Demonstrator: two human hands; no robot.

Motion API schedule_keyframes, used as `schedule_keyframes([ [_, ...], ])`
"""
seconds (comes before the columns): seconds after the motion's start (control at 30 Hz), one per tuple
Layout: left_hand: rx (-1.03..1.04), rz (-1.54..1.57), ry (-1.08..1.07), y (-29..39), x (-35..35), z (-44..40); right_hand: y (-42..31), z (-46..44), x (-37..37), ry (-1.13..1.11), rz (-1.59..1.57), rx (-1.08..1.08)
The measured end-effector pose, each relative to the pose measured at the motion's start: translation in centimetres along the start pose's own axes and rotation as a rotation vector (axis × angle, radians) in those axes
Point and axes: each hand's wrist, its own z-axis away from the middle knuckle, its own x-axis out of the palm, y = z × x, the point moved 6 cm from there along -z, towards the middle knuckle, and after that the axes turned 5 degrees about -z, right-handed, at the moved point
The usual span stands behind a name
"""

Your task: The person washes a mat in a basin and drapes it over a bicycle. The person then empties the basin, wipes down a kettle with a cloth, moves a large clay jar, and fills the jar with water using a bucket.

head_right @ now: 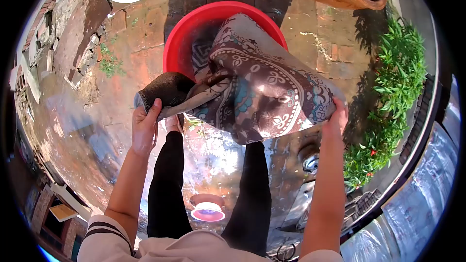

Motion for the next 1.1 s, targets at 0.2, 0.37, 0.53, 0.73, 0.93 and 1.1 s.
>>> schedule_keyframes([
  [0.2,-0.070,-0.794,-0.164,-3.7,-0.9,-7.9,1.0,11.5,11.6,-0.255,0.719,-0.478],
  [0.37,0.133,-1.516,0.028,-12.6,0.4,-16.9,12.8,10.4,21.9,-0.684,1.073,-0.653],
  [0.53,0.287,-1.938,0.031,-24.0,1.3,-24.0,28.1,1.9,23.2,-0.611,1.430,-0.616],
  [0.73,0.265,-2.100,-0.102,-31.3,1.0,-30.4,39.9,-5.7,23.6,-0.760,1.534,-0.216],
  [0.93,-0.096,-2.196,-0.689,-34.5,-1.5,-33.6,36.1,-5.6,25.7,-1.010,1.683,-0.392],
  [1.1,-0.276,-1.616,-0.412,-30.7,-1.8,-31.8,21.4,1.6,28.6,-0.788,0.879,-0.937],
])
